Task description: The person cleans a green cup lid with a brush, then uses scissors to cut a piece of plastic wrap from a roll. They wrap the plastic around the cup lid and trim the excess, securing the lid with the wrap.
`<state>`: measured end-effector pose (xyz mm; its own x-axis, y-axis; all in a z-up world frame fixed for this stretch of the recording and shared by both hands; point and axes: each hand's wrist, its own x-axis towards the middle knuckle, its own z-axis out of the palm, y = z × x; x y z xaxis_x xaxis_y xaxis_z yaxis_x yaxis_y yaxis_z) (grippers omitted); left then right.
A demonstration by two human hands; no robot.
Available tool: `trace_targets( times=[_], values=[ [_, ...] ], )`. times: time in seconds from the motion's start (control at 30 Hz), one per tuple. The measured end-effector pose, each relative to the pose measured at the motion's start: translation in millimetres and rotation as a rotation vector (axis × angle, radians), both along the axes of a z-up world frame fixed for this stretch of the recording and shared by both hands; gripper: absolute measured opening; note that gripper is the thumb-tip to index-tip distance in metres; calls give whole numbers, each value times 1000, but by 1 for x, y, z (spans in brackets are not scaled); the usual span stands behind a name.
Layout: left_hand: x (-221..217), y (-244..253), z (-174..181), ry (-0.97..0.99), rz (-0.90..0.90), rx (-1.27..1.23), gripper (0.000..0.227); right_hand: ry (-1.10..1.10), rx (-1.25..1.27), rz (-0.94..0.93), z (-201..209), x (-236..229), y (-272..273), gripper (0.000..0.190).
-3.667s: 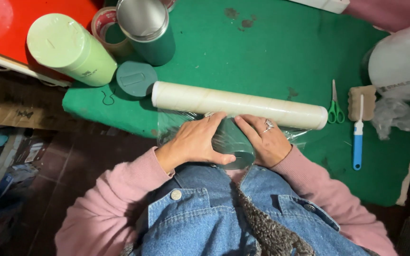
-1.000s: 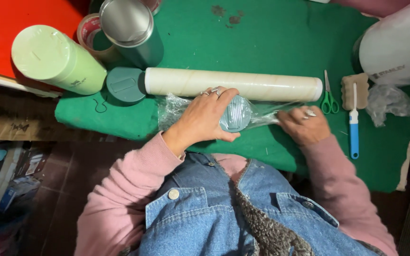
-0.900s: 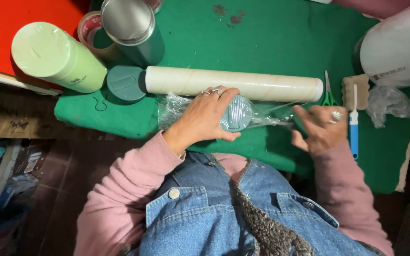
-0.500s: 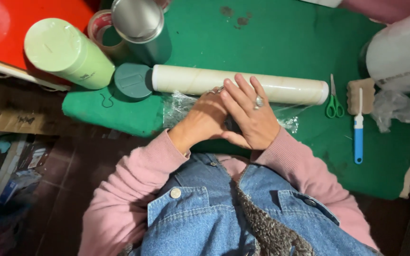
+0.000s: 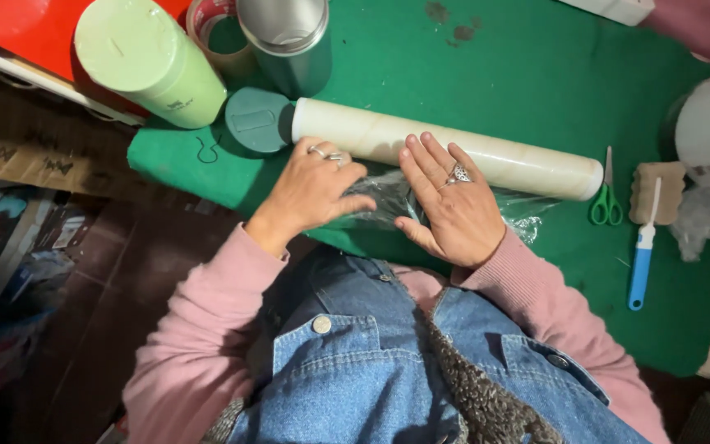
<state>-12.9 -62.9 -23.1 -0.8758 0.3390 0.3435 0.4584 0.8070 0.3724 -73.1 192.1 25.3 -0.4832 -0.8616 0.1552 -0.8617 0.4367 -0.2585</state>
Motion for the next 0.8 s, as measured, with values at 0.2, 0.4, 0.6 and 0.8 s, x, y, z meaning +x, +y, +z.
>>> trace_targets(
  times=[0.2, 0.4, 0.6, 0.8],
  values=[
    [19, -19, -12, -215, 112, 161, 34, 8, 19, -1, 2, 1, -2, 87],
    [31, -41, 10, -472, 300, 101, 29, 0, 42, -10, 5, 1, -2, 87],
    [35, -29, 65, -190, 585, -185, 28, -1, 51, -14, 5, 3, -1, 91],
    [8, 50, 60, -27, 53, 260, 84, -107, -106, 14, 0, 1, 8, 121]
  ],
)
